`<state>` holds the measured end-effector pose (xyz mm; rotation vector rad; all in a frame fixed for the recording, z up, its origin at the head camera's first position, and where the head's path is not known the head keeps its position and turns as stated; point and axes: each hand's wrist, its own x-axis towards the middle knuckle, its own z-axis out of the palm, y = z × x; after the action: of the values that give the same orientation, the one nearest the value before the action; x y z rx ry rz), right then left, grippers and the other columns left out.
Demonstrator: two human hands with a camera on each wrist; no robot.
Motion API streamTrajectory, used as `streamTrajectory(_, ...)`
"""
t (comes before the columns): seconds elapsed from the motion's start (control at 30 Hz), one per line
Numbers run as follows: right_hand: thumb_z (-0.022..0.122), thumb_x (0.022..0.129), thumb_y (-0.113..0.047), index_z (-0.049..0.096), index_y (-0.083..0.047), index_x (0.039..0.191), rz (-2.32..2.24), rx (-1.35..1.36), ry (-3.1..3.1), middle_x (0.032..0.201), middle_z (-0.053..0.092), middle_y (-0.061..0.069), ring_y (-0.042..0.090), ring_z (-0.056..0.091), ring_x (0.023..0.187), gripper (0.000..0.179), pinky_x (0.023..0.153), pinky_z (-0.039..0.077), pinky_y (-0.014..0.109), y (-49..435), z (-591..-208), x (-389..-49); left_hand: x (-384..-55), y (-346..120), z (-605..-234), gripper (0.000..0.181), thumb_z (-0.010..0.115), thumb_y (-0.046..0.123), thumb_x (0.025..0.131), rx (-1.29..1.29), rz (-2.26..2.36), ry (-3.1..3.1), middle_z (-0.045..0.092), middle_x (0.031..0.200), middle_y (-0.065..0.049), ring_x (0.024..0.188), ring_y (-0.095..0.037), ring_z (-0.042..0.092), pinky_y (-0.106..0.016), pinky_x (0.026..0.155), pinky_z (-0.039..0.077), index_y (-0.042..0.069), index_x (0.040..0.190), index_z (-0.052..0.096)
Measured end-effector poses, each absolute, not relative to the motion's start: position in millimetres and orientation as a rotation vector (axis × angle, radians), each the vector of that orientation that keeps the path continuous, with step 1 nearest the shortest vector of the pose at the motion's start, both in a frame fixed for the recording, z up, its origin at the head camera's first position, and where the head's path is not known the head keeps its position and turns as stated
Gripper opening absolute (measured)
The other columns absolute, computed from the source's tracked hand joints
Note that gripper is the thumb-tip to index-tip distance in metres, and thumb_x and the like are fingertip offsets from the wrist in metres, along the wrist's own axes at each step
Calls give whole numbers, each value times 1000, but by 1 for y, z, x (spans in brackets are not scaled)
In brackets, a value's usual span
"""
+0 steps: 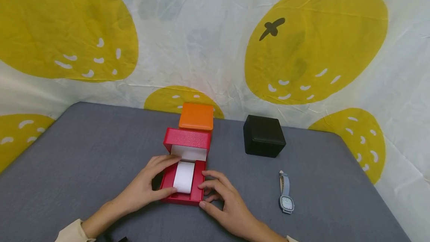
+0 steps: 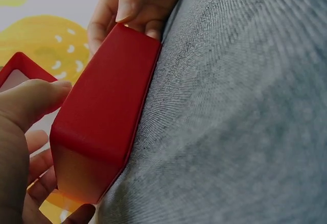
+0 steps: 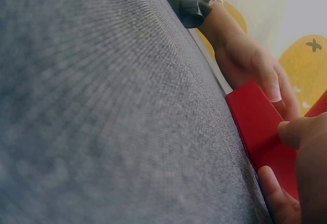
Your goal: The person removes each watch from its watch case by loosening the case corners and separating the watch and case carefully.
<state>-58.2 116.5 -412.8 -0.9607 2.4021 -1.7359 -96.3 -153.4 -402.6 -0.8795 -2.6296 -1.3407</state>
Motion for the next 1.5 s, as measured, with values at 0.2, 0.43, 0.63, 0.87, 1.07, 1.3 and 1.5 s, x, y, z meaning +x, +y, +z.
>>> streamTrajectory(0.2,66,91,-24,58,-19,122,-1697,-882,2406,142,36,3,20,54,102,32,77,54,29,115,-411,-55,-95,-159,-401,64,81,20,77,-866,-1370,-2528,50,130,6,116,-12,43,-34,85,50,20,135,54)
streamTrajectory(0.43,69,89,-27,58,-23,121,-1686,-756,2390,144,32,-2,21,54,104,34,79,53,29,114,-408,-54,-94,-163,-400,60,81,16,77,-854,-1416,-2425,56,121,4,106,-14,51,-27,78,48,14,131,55)
streamTrajectory(0.63,69,89,-26,58,-21,122,-1700,-755,2381,143,33,3,21,55,102,35,78,54,29,116,-409,-54,-93,-160,-403,66,83,2,70,-844,-1478,-2336,54,113,-6,100,-19,51,-28,69,49,6,129,52)
streamTrajectory(0.87,68,90,-24,57,-18,123,-1703,-823,2396,140,37,9,22,56,99,35,76,54,29,120,-412,-57,-87,-150,-396,60,80,-2,70,-782,-1558,-2374,52,110,-11,93,-24,52,-31,69,47,-1,123,52)
streamTrajectory(1.07,70,89,-28,57,-22,123,-1677,-748,2384,140,36,3,22,56,100,37,78,54,29,121,-412,-54,-91,-154,-416,65,82,6,71,-811,-1550,-2393,50,116,-5,95,-19,50,-29,70,46,9,128,51)
streamTrajectory(1.3,69,89,-26,57,-20,122,-1705,-779,2393,140,38,6,22,56,100,35,76,54,29,119,-413,-55,-98,-159,-421,67,82,12,72,-828,-1600,-2415,48,120,-1,97,-19,50,-29,71,47,15,131,49)
streamTrajectory(1.5,70,88,-20,58,-19,121,-1725,-762,2392,140,37,6,22,57,99,35,76,54,30,117,-409,-57,-101,-161,-416,67,82,12,72,-842,-1595,-2419,47,120,-1,97,-18,50,-29,71,46,15,131,49)
